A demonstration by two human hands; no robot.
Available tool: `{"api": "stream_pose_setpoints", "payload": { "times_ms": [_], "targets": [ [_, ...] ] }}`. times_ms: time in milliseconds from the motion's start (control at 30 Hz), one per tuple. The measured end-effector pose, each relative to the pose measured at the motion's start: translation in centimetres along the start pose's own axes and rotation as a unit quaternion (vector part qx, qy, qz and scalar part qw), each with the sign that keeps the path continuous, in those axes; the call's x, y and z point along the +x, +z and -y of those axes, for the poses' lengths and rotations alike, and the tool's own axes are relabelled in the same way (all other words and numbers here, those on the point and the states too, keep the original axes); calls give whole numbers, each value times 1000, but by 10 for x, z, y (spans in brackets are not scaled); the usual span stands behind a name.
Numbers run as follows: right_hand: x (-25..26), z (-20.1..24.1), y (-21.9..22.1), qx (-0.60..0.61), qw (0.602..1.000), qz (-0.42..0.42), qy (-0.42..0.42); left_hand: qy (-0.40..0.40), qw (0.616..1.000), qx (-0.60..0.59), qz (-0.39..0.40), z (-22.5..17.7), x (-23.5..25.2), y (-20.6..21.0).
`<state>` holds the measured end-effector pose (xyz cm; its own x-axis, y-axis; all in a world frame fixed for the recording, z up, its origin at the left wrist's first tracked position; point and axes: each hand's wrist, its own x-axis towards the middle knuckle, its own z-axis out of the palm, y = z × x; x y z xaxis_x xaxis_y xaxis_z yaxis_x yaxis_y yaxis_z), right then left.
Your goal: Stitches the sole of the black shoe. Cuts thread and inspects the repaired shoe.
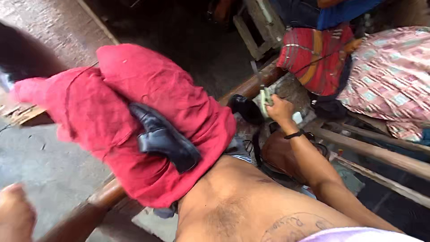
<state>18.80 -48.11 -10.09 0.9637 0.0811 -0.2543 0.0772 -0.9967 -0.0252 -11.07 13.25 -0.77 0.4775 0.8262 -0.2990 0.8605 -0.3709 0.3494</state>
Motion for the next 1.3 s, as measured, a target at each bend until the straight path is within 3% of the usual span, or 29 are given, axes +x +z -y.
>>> {"api": "stream_pose_setpoints", "payload": {
  "times_ms": [67, 133, 233, 333, 533, 633, 700, 767, 833, 933, 1067, 1133, 1300],
  "targets": [
    [11, -30, 29, -22, 997, 25, 62, 20, 999, 34, 19, 7, -22, -5],
    [28, -34, 45, -45, 994, 57, 85, 59, 998, -29, 11, -35, -46, 3],
    [31, -33, 55, -68, 992, 78, 76, 209, 970, -113, 46, -64, -65, 27],
    [30, -34, 57, -53, 995, 78, 41, 277, 947, -152, 52, -70, -78, 53],
    [38, -47, 37, 13, 993, 117, 23, 303, 928, -217, 17, -58, -73, 67],
    [43, -34, 21, 89, 992, 80, 27, 281, 936, -212, -9, -55, -72, 62],
    [47, -1, 9, 219, 976, 18, 12, 295, 926, -228, -55, -70, -60, 66],
    [54, 54, 0, 381, 923, -55, -2, 342, 904, -244, -80, -97, -45, 71],
    [57, 122, -22, 554, 830, -51, -43, 394, 884, -236, -85, -131, -41, 74],
    [36, 216, -67, 703, 687, 64, -173, 474, 855, -200, -65, -175, -46, 83],
    [-5, 297, -107, 738, 528, 216, -360, 512, 830, -220, 23, -195, -69, 95],
    [-19, 322, -107, 744, 483, 247, -389, 470, 832, -291, 41, -189, -77, 98],
    [-48, 365, -78, 757, 438, 321, -364, 403, 832, -381, 20, -148, -78, 99]
  ]
}}
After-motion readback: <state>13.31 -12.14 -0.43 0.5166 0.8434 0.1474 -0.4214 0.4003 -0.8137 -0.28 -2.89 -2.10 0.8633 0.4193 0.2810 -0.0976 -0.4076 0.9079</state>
